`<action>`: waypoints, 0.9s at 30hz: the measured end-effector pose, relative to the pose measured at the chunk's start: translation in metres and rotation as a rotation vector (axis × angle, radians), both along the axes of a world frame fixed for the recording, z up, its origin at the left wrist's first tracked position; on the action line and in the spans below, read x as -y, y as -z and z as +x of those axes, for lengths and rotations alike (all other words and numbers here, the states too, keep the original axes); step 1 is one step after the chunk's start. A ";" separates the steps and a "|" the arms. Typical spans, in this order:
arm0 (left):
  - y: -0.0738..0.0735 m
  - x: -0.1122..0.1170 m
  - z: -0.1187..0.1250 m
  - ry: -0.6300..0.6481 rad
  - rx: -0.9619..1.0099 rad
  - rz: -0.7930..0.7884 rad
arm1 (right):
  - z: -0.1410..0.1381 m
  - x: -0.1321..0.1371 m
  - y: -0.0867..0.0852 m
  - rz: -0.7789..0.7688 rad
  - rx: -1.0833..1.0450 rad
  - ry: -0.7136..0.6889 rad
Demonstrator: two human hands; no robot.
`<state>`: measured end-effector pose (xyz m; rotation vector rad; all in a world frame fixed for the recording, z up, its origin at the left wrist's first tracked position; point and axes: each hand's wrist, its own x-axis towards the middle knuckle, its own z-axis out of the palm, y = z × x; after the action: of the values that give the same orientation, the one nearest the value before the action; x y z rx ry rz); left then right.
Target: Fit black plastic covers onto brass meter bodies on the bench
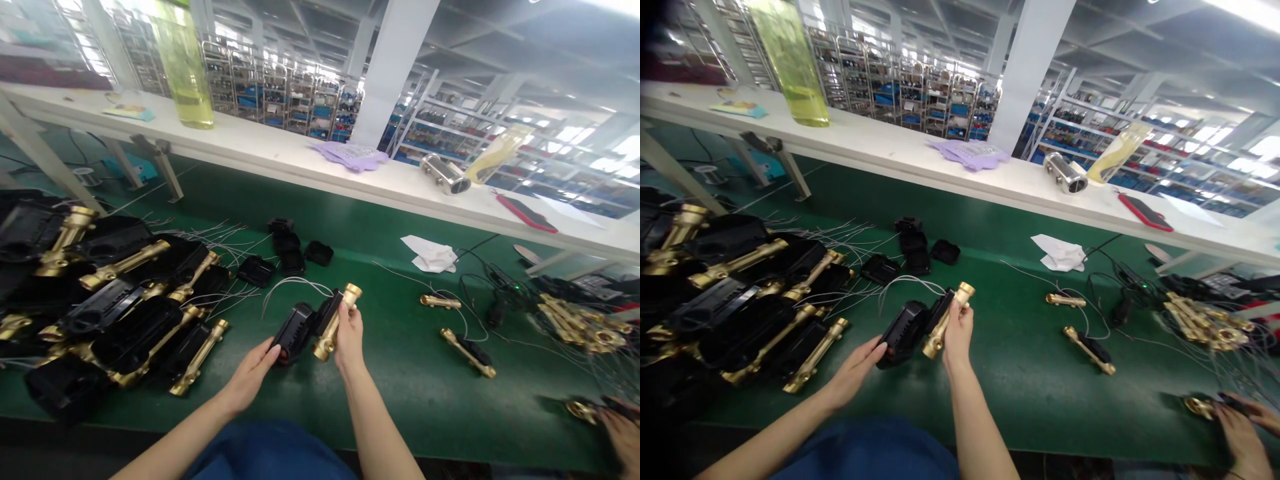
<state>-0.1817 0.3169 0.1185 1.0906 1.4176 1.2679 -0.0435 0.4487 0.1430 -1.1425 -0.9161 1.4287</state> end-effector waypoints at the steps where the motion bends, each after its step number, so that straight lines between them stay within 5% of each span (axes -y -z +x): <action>1: 0.000 0.001 0.001 0.005 -0.009 0.001 | -0.001 0.000 -0.001 -0.008 0.010 0.015; 13: -0.008 0.003 0.010 -0.010 -0.184 -0.017 | -0.015 0.009 0.018 0.027 0.225 0.046; 21: -0.009 0.004 0.009 -0.027 -0.225 -0.040 | -0.019 -0.003 0.022 -0.031 0.177 0.058; 27: -0.003 0.002 0.007 -0.069 -0.285 -0.028 | -0.027 0.009 0.038 -0.075 0.174 -0.055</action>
<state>-0.1746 0.3151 0.1219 1.2498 1.6929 1.1703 -0.0705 0.4397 0.1051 -1.3228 -1.0297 1.4348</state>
